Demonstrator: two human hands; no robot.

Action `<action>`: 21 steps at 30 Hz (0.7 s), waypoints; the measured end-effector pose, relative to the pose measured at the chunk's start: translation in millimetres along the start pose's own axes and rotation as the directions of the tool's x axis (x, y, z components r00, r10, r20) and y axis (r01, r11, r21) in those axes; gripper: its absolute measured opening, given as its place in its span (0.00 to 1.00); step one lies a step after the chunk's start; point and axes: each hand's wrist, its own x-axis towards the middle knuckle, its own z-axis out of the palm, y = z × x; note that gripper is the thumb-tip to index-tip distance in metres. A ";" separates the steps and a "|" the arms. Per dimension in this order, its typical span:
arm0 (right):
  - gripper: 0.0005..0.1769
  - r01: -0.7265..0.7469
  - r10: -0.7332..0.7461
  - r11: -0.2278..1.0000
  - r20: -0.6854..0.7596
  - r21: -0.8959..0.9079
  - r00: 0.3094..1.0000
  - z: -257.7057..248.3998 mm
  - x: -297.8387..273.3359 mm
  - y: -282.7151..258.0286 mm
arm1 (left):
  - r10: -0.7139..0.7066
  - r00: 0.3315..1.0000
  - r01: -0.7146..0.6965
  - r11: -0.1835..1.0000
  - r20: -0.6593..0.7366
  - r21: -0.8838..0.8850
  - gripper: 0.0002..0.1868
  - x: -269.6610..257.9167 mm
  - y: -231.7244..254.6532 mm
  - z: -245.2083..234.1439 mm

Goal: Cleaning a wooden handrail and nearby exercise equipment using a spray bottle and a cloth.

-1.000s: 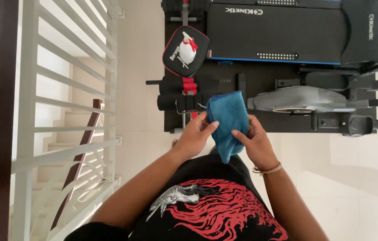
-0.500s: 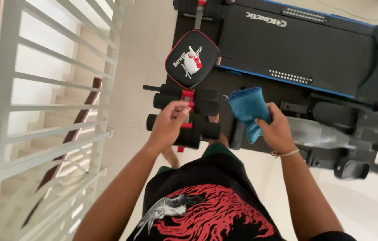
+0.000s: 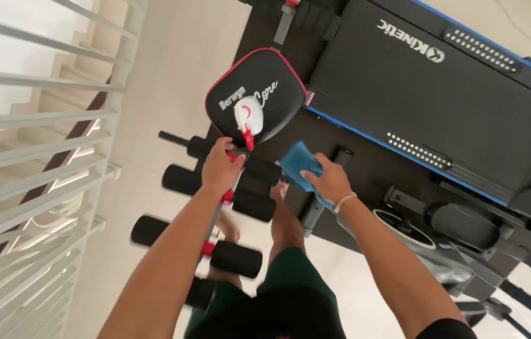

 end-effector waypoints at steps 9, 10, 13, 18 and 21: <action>0.15 0.536 -0.466 0.757 0.265 -0.375 0.844 107.2 140.9 53.3 | 0.119 0.984 -0.127 0.990 -0.135 -0.055 0.33 37.3 24.9 31.5; 0.15 0.535 -0.464 0.760 0.269 -0.370 0.844 116.1 147.9 50.5 | 0.114 0.985 -0.122 0.991 -0.131 -0.053 0.33 38.9 29.3 30.3; 0.19 0.518 -0.442 0.762 0.272 -0.389 0.855 142.9 169.2 42.7 | 0.167 0.968 -0.184 0.980 -0.187 -0.081 0.35 43.1 37.4 25.5; 0.17 0.264 -0.265 0.850 0.064 -0.456 0.962 163.4 190.1 38.8 | 0.187 0.968 -0.207 0.973 -0.169 -0.107 0.13 39.0 33.5 29.7; 0.15 0.220 -0.244 0.839 0.018 -0.497 0.970 158.2 202.6 48.0 | 0.224 0.961 -0.238 0.968 -0.162 -0.076 0.05 36.8 26.9 41.2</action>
